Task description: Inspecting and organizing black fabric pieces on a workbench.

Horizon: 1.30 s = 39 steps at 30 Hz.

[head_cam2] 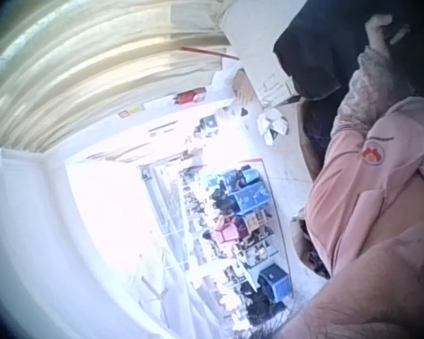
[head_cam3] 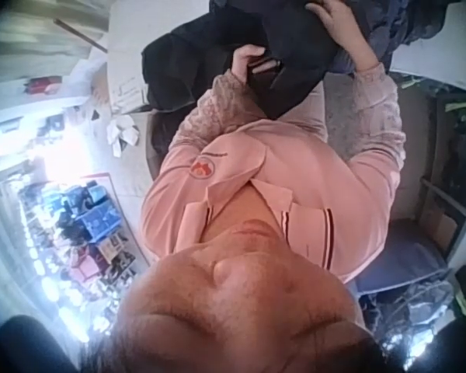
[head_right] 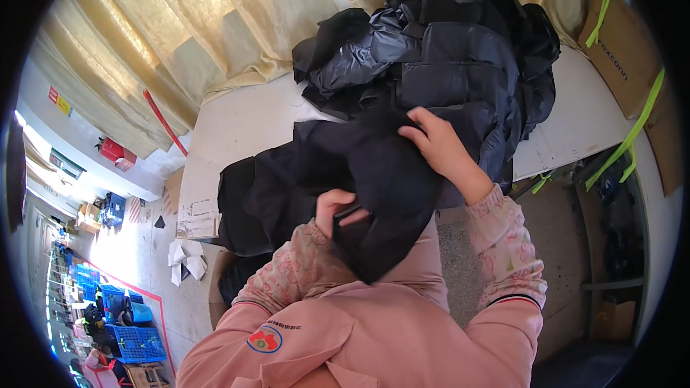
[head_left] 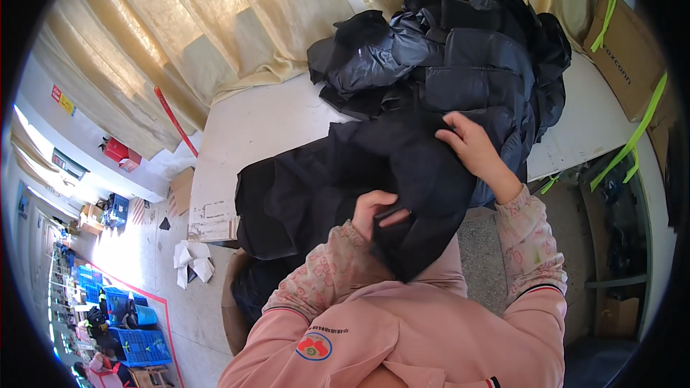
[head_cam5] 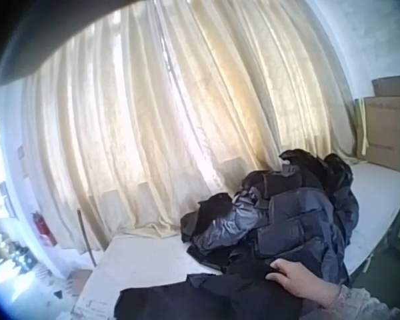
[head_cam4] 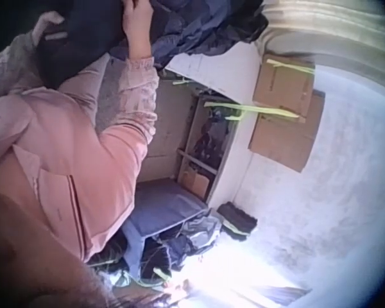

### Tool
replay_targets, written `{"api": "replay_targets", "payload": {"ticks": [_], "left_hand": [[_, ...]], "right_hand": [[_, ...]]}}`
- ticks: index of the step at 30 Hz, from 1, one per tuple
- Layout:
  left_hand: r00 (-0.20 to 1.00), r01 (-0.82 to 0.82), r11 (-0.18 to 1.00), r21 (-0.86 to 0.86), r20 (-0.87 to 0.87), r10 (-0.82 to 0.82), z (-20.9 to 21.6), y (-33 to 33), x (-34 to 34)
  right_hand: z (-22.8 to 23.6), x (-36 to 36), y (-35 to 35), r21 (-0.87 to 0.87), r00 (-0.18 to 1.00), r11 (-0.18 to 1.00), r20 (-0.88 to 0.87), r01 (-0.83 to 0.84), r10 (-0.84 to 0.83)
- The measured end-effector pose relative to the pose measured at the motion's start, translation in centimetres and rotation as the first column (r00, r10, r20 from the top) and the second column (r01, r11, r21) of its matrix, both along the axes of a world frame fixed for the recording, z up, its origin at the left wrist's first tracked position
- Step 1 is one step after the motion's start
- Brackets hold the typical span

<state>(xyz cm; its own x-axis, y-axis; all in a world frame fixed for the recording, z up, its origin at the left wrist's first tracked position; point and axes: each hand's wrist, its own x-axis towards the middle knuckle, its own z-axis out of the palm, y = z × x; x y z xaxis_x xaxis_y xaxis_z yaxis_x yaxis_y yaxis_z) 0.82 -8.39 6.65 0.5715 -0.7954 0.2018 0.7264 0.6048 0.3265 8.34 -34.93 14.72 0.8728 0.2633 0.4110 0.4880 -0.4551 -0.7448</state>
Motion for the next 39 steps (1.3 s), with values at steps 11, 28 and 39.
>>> {"api": "replay_targets", "payload": {"ticks": [11,28,39], "left_hand": [[0.535,-0.844,0.321,0.429,0.639,0.553,9.6,15.2,-1.2],[0.846,-0.418,0.554,0.72,0.086,0.526,-5.0,6.8,5.3],[0.639,-0.615,0.368,0.697,0.168,0.75,-0.6,21.4,-2.9]], "right_hand": [[-0.4,0.1,-9.9,0.518,0.927,0.83,-0.376,0.206,0.004],[24.4,-8.0,13.9,0.632,0.658,0.596,-0.175,-0.495,0.732],[20.0,-2.8,11.6,0.598,0.76,0.605,0.01,-0.525,0.65]]}}
